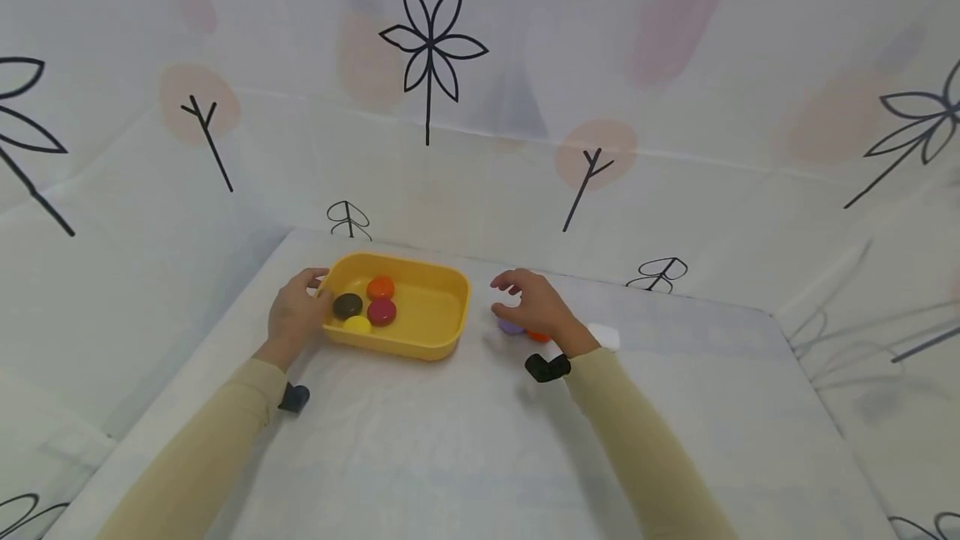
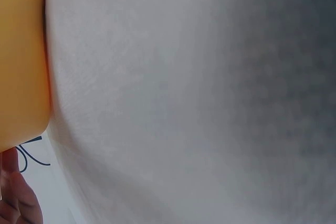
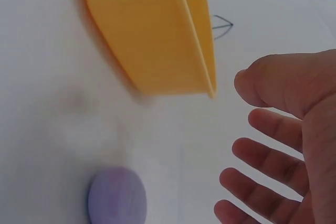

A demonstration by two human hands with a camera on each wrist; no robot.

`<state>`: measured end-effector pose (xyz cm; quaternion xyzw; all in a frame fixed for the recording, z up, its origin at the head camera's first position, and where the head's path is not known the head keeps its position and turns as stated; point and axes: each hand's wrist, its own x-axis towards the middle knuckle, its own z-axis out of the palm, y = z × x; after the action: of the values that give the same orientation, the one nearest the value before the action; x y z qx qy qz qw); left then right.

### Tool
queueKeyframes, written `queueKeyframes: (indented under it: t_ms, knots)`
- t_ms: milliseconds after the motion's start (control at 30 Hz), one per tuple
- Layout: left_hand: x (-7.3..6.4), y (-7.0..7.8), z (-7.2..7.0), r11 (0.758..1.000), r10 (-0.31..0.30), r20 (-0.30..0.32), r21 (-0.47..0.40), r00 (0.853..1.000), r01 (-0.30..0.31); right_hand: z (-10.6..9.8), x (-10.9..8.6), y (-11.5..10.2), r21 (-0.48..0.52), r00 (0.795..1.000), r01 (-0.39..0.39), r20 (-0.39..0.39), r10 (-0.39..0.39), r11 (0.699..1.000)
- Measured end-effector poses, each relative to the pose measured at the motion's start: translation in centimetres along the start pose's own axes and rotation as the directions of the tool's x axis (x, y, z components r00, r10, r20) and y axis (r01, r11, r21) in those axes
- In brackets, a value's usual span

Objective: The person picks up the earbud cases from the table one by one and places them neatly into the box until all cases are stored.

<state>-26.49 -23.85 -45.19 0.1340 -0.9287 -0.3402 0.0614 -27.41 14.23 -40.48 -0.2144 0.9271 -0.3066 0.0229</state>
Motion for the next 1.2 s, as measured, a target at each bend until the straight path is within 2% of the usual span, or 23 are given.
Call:
queueKeyframes:
  t_ms: [367, 533, 633, 800, 1033, 1200]
  knots:
    - [-0.2, 0.3, -0.2, 1.000, -0.022, 0.015, -0.006, 1.000, 0.023, 2.3, 1.5, -3.0, 0.021, 0.997, 0.073, 0.005, -0.073, 0.997]
    - [-0.1, 0.2, -0.1, 1.000, -0.010, 0.006, -0.001, 1.000, 0.010, 3.5, 2.0, -4.1, 0.083, 0.996, 0.090, 0.012, -0.092, 0.992]
    - [0.0, 0.2, -0.2, 1.000, -0.001, 0.000, 0.005, 1.000, 0.001, 4.2, 2.2, -4.7, 0.102, 0.995, 0.089, 0.027, -0.092, 0.991]
    - [0.0, 0.2, -0.1, 1.000, -0.001, -0.002, 0.004, 1.000, 0.001, 5.2, 2.5, -5.3, 0.077, 0.996, 0.087, 0.027, -0.089, 0.993]
    - [0.0, 0.2, -0.1, 1.000, 0.003, -0.002, 0.007, 1.000, -0.003, 5.7, 2.5, -6.2, 0.087, 0.994, 0.105, 0.026, -0.107, 0.991]
    - [0.0, 0.3, -0.2, 1.000, -0.003, 0.005, 0.005, 1.000, 0.003, 6.1, 2.6, -6.9, 0.106, 0.994, 0.078, 0.061, -0.085, 0.991]
